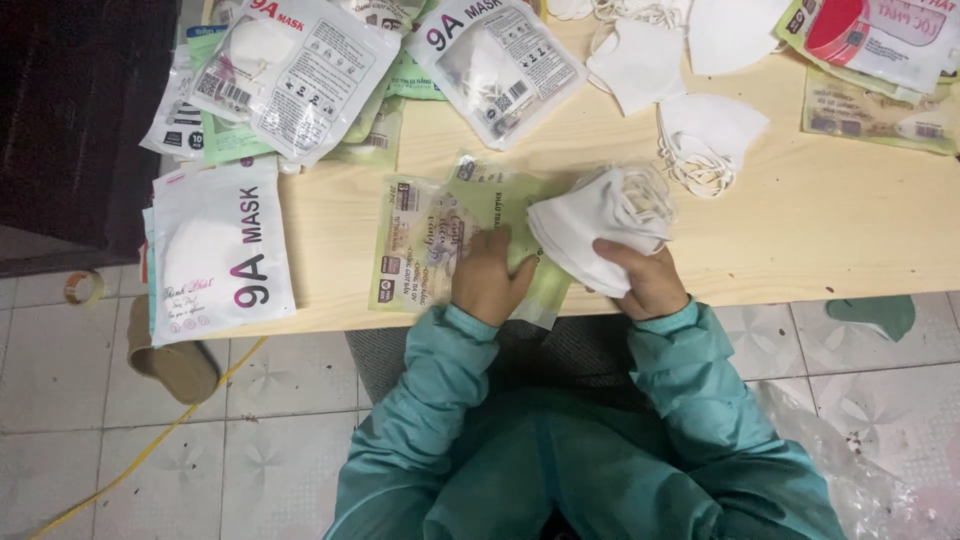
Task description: Folding face masks and inserting them into plastic packaging bags.
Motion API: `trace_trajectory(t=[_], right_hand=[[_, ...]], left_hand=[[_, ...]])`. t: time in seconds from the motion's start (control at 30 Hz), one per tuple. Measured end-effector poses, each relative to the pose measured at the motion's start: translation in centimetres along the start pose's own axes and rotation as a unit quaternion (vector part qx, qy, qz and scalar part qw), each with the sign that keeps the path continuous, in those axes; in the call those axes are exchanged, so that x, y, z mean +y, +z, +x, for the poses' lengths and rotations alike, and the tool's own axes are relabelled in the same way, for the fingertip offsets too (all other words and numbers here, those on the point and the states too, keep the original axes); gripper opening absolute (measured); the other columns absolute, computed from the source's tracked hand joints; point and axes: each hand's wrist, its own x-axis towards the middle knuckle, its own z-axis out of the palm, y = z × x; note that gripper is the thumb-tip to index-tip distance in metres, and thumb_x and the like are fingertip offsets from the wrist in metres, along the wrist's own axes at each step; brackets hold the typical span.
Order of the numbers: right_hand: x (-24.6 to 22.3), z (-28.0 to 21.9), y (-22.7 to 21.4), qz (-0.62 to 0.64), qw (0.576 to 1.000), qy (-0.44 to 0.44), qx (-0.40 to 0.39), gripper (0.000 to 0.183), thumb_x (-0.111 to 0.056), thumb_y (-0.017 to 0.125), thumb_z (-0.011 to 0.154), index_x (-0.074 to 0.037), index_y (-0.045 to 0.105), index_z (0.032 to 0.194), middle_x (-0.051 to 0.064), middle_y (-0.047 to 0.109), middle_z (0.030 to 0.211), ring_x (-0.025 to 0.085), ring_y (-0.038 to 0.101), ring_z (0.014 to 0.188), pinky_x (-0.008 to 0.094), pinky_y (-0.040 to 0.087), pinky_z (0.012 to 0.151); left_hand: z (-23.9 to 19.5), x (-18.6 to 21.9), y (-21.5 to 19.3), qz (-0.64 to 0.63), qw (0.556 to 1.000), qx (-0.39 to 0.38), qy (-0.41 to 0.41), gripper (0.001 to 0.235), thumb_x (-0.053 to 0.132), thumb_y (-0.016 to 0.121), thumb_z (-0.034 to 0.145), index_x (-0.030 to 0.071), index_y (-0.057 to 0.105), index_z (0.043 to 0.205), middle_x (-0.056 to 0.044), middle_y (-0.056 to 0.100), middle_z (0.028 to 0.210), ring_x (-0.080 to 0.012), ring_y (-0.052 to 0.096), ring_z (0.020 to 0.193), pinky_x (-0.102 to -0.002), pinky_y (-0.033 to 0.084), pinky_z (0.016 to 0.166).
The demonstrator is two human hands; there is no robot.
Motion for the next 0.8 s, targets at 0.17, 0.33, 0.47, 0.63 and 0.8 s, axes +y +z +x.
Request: trace_trajectory(t=[0.17, 0.33, 0.47, 0.63, 0.8], right_hand=[[1.0, -0.4, 2.9, 0.013, 0.999, 0.030, -0.017, 0.063, 0.016, 0.075, 0.072, 0.002, 0.064, 0.132, 0.024, 0.072, 0.116, 0.044, 0.074, 0.096, 0.059, 0.065, 0.075], [2.4, 0.3, 4.3, 0.054, 0.994, 0.080, -0.045, 0.063, 0.014, 0.077, 0.072, -0.006, 0.067, 0.131, 0.024, 0.072, 0.118, 0.048, 0.072, 0.100, 0.064, 0.063, 0.084], [2.5, 1.3, 5.1, 0.075, 0.992, 0.099, 0.015, 0.060, 0.010, 0.077, 0.078, -0.003, 0.064, 0.135, 0.020, 0.073, 0.118, 0.043, 0.073, 0.105, 0.060, 0.062, 0.091], [0.7, 2.5, 5.3, 0.121, 0.982, 0.131, 0.061, 0.061, 0.005, 0.077, 0.084, -0.008, 0.061, 0.141, 0.020, 0.071, 0.127, 0.042, 0.071, 0.113, 0.058, 0.058, 0.101], [1.1, 3.7, 3.5, 0.191, 0.964, 0.160, 0.096, 0.064, 0.004, 0.074, 0.083, 0.000, 0.053, 0.144, 0.023, 0.069, 0.128, 0.044, 0.069, 0.116, 0.056, 0.059, 0.099]], left_hand=[[0.1, -1.5, 2.6, 0.029, 0.999, -0.040, -0.007, 0.054, 0.026, 0.070, 0.086, -0.007, 0.059, 0.128, -0.026, 0.065, 0.111, -0.0408, 0.072, 0.095, -0.045, 0.064, 0.073], [0.2, -2.2, 2.8, -0.006, 0.999, -0.035, -0.009, 0.046, 0.023, 0.066, 0.090, -0.005, 0.061, 0.126, -0.025, 0.067, 0.110, -0.0395, 0.072, 0.096, -0.044, 0.062, 0.077], [0.4, -2.8, 2.7, -0.048, 0.998, -0.030, -0.011, 0.038, 0.021, 0.062, 0.093, -0.004, 0.064, 0.123, -0.024, 0.069, 0.108, -0.0381, 0.071, 0.097, -0.043, 0.059, 0.082], [0.1, -3.8, 2.4, -0.091, 0.995, -0.024, -0.017, 0.032, 0.018, 0.057, 0.097, -0.002, 0.067, 0.120, -0.023, 0.071, 0.106, -0.0366, 0.070, 0.098, -0.042, 0.057, 0.087], [-0.2, -2.1, 0.4, -0.148, 0.987, 0.039, -0.041, 0.057, 0.043, 0.086, 0.083, -0.002, 0.067, 0.112, -0.017, 0.067, 0.086, -0.0294, 0.071, 0.075, -0.033, 0.059, 0.061]])
